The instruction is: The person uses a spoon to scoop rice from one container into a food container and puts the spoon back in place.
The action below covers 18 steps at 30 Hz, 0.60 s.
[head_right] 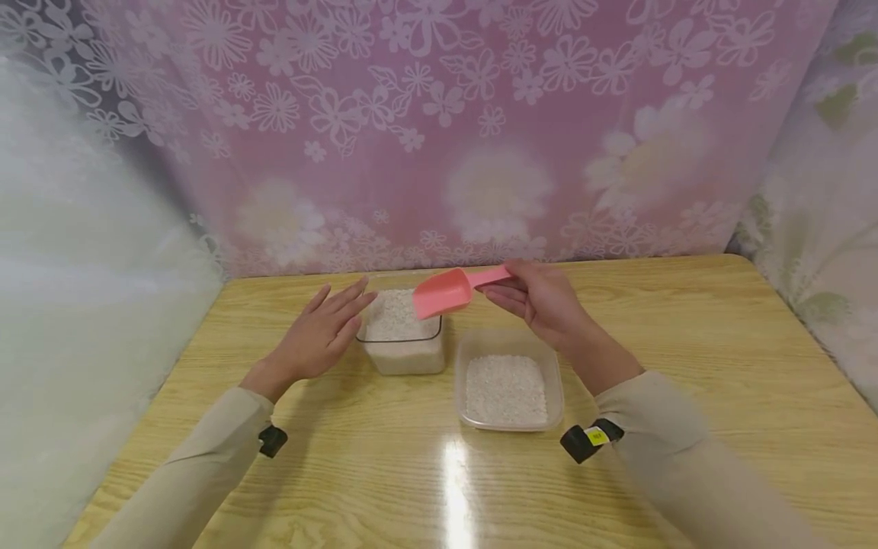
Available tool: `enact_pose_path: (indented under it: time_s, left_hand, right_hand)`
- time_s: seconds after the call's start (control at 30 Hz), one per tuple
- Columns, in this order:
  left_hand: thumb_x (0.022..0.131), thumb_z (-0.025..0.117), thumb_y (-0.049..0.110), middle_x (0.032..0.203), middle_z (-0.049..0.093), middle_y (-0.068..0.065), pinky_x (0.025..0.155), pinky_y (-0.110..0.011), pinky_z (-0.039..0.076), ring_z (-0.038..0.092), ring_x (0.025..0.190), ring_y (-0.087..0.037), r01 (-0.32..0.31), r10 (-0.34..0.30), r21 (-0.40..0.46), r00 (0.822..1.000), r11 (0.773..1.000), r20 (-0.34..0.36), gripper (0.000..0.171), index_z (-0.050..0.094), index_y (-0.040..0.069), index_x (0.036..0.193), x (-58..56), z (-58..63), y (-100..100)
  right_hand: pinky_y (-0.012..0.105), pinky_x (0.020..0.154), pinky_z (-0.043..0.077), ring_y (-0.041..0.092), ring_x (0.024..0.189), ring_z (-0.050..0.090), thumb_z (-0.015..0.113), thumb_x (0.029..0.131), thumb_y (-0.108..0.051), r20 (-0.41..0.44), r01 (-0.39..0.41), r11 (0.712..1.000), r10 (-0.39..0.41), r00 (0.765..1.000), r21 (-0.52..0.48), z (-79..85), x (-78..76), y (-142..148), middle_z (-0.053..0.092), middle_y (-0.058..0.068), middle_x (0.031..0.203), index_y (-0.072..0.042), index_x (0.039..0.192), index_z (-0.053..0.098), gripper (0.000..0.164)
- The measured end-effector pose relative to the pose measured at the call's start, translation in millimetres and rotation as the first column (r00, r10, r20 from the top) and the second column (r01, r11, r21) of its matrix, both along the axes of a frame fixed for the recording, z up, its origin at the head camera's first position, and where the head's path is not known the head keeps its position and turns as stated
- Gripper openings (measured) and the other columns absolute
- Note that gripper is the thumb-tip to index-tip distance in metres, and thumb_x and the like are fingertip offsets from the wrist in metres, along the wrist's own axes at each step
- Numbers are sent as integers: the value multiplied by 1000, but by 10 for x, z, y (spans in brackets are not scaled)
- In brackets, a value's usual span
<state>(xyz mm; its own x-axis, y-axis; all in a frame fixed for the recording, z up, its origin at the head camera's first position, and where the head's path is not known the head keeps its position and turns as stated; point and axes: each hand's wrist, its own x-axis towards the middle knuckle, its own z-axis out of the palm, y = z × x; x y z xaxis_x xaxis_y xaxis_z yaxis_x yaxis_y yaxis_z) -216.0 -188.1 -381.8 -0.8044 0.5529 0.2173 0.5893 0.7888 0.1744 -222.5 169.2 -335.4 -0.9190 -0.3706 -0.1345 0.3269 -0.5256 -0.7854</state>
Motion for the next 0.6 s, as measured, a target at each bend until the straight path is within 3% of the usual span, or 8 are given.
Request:
enact_pose_path:
  time_s: [0.37,0.6]
  left_hand:
    - [106,30,32,158,18,0,116,-45,3,22,142,-16,-5,5,-11,1000,1000,11,47,33,20,151,-7,-12,2]
    - [105,32,31,157,20,-3,115,-46,4,22,142,-17,-4,4,-17,1000,1000,6,48,32,19,151,-5,-8,3]
  right_hand:
    - [30,86,51,21,88,70,43,103,-11,-4,-5,989,5,1000,150,-48,-67,-397,70,15,95,9,123,45,28]
    - [30,87,51,19,87,70,41,103,-9,-14,-11,982,14,1000,189,-71,-82,-568,69,15,95,10,119,43,25]
